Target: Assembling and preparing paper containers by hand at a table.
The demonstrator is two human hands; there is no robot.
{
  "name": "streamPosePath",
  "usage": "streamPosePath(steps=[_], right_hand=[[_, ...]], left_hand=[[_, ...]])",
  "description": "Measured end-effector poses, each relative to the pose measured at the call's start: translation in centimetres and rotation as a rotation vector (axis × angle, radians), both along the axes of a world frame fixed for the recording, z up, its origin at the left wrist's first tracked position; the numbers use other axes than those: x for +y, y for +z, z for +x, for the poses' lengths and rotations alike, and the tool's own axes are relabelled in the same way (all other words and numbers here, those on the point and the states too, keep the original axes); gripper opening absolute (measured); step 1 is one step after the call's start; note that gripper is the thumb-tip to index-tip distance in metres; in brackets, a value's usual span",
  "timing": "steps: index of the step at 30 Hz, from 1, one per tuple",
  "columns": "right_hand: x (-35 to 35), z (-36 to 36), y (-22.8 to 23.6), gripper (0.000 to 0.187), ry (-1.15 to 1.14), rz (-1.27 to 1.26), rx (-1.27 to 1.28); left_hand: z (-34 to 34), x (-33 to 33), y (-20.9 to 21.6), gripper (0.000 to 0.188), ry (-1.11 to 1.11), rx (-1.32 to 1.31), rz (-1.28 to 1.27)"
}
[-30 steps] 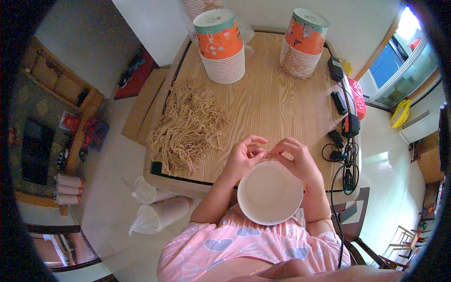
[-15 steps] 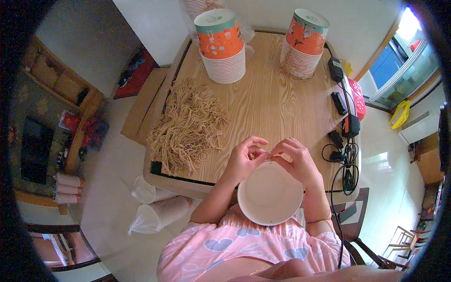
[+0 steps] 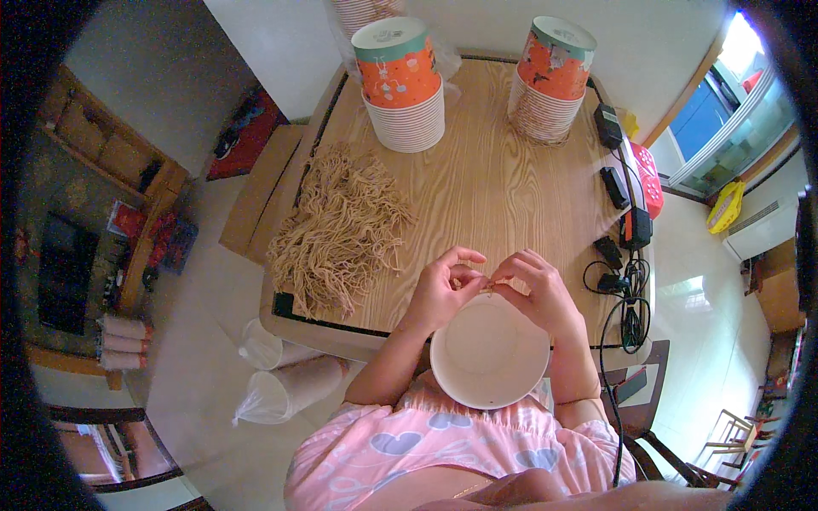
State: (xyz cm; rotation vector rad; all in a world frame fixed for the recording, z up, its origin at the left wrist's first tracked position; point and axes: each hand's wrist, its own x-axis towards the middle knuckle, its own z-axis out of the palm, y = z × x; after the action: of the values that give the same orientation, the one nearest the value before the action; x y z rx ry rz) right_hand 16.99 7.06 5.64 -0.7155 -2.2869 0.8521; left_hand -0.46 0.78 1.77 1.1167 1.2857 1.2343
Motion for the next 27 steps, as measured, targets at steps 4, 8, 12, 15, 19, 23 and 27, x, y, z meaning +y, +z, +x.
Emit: streamPosePath(steps=[4,8,12,15,19,23,27], right_hand=[[-0.09,-0.11,0.37,0.011,0.010,0.001,-0.005],[0.00,-0.02,0.10,0.011,0.012,0.005,0.000],[-0.06,-0.02,0.27,0.012,0.006,0.032,-0.005],[-0.08,-0.10,0.29,0.012,-0.002,0.042,-0.010],[-0.01,-0.10,-0.05,0.013,0.002,0.041,-0.002],[-0.01,-0.06,-0.11,0.014,-0.007,0.055,-0.012],[-0.15,0.03,0.18,0.014,-0.020,0.036,-0.011]], left_hand=[[0.02,-0.06,0.05,0.033,0.007,0.016,0.023],[-0.04,-0.09,0.18,0.032,-0.003,-0.002,0.008],[0.04,-0.10,0.04,0.031,0.005,-0.010,0.023],[0.14,-0.10,0.40,0.030,0.015,0.064,0.044],[0.10,-0.16,0.29,0.030,0.008,0.067,0.039],[-0.04,-0.14,-0.01,0.029,-0.003,0.075,0.035],[-0.04,-0.06,-0.29,0.029,-0.011,0.032,0.045]])
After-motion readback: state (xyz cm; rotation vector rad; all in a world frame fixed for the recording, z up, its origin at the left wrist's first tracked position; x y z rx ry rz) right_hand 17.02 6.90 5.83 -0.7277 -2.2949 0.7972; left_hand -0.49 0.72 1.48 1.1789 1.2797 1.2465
